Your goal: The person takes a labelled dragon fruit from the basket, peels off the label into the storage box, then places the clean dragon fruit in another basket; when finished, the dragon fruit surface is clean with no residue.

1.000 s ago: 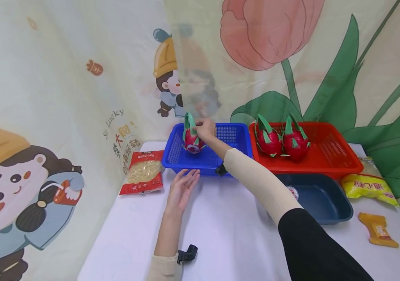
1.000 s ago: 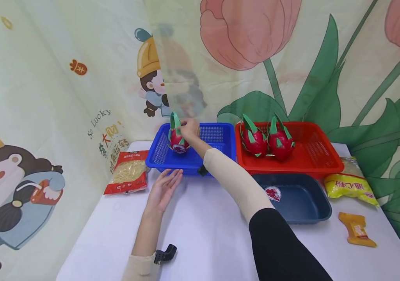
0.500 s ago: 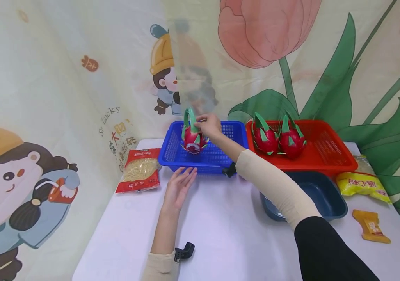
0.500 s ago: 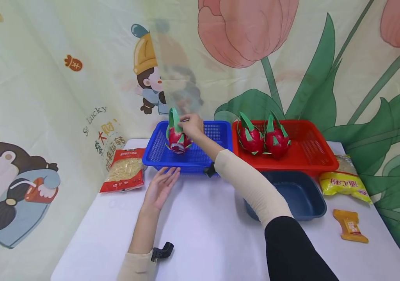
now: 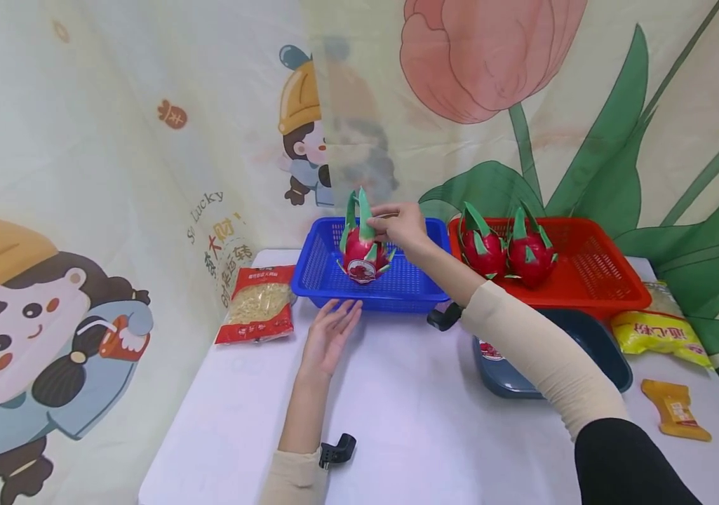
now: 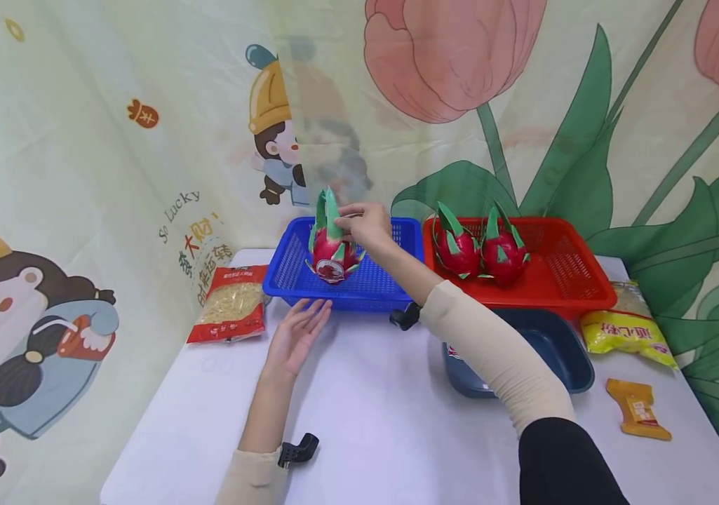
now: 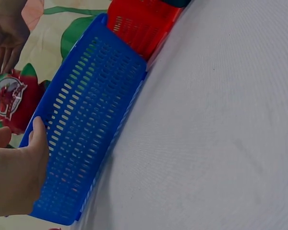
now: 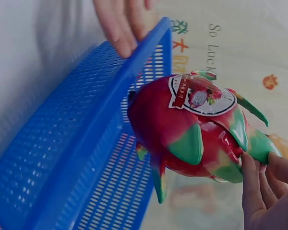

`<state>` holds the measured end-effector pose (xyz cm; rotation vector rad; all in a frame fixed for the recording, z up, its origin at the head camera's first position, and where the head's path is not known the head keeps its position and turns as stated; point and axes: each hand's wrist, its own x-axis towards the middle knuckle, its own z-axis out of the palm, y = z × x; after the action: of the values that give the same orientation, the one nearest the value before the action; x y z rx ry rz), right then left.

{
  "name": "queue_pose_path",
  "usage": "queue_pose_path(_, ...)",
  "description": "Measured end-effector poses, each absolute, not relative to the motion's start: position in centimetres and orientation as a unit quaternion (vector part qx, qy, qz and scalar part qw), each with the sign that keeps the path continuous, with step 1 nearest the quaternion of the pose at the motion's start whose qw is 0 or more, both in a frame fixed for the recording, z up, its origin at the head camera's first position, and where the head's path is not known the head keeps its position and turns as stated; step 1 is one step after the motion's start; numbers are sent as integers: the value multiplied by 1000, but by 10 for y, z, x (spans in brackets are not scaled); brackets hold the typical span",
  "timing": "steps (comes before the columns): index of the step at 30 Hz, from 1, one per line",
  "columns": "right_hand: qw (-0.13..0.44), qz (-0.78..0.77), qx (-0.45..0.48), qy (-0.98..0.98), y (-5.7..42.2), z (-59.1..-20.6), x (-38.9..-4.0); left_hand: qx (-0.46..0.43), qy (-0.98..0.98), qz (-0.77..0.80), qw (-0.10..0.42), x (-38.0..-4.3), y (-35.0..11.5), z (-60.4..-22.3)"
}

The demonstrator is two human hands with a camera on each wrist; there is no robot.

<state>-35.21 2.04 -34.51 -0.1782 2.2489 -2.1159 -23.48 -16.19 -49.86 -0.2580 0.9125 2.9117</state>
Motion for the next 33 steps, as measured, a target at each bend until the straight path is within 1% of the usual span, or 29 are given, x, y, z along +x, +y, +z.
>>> queue_pose_path(8,41,-688,-69,722,44,-325,-332,-78,294,952,34,-240,-159,-499)
queue_pose_path(17,73,-681,-64,726,75,-319,-303,-91,300,949,31,-239,-157,-499)
queue_pose_path(25,100,-668,-66,734,94,-327,-284,-87,306,948,22,-238,-157,-499)
queue_pose_path(33,104,-651,-59,750,110,-345,-266,-75,300,951,24,-236,-157,-499)
